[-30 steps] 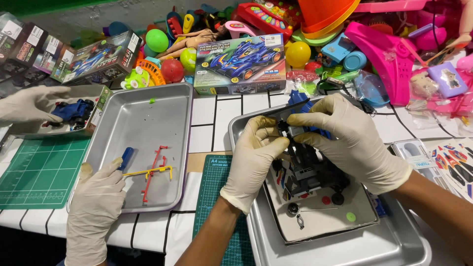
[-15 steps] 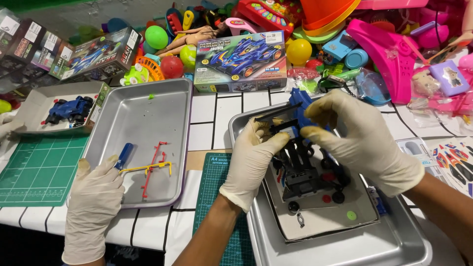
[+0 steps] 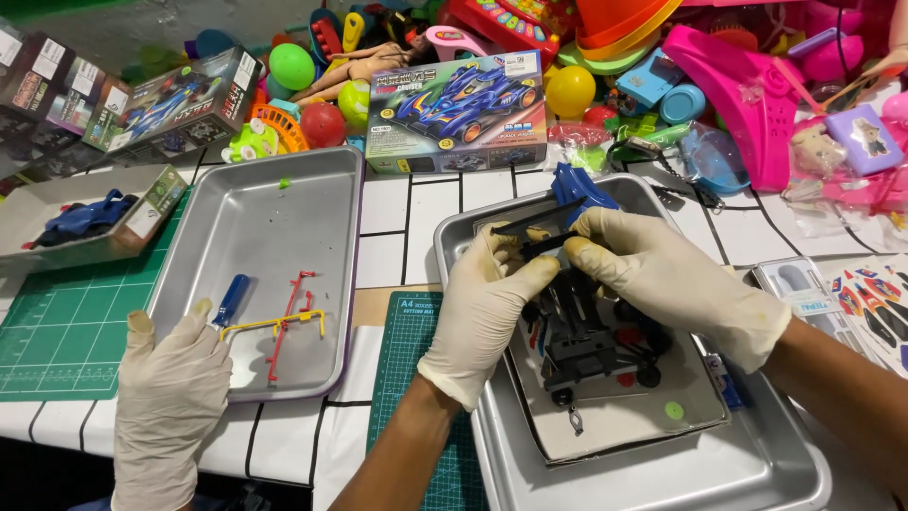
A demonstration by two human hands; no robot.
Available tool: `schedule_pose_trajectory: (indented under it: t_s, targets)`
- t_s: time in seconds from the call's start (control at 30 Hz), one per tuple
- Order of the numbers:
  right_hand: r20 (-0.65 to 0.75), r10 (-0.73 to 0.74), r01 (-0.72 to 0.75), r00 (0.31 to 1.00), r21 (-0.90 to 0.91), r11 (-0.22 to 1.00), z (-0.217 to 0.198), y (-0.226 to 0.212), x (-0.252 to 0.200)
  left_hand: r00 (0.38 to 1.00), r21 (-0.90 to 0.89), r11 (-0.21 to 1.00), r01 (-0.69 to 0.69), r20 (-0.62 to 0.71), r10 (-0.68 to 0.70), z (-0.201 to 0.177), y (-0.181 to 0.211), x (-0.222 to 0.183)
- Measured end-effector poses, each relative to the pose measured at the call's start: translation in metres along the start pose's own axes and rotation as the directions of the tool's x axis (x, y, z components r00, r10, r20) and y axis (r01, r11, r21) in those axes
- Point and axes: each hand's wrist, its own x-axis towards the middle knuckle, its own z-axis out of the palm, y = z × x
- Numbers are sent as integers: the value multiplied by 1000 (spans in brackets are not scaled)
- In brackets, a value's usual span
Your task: Assembling a toy car model by fitting the body shell onto the chassis and organizing parts in trays.
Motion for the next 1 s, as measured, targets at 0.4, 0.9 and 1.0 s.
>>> schedule_pose_trajectory:
  t_s: [0.4, 0.9, 1.0]
  targets:
    - [-39, -96, 95, 995, -40, 995, 3, 10, 8, 997, -71, 995, -70, -18, 69, 4, -10, -1]
    - [-106, -76, 78, 992, 16, 997, 5, 11, 7, 998, 2, 998, -58, -39, 58, 2, -4, 1]
    - [-128, -81, 85, 988, 26, 996, 1, 16, 12, 998, 33, 999, -36, -59, 38, -12, -23, 8]
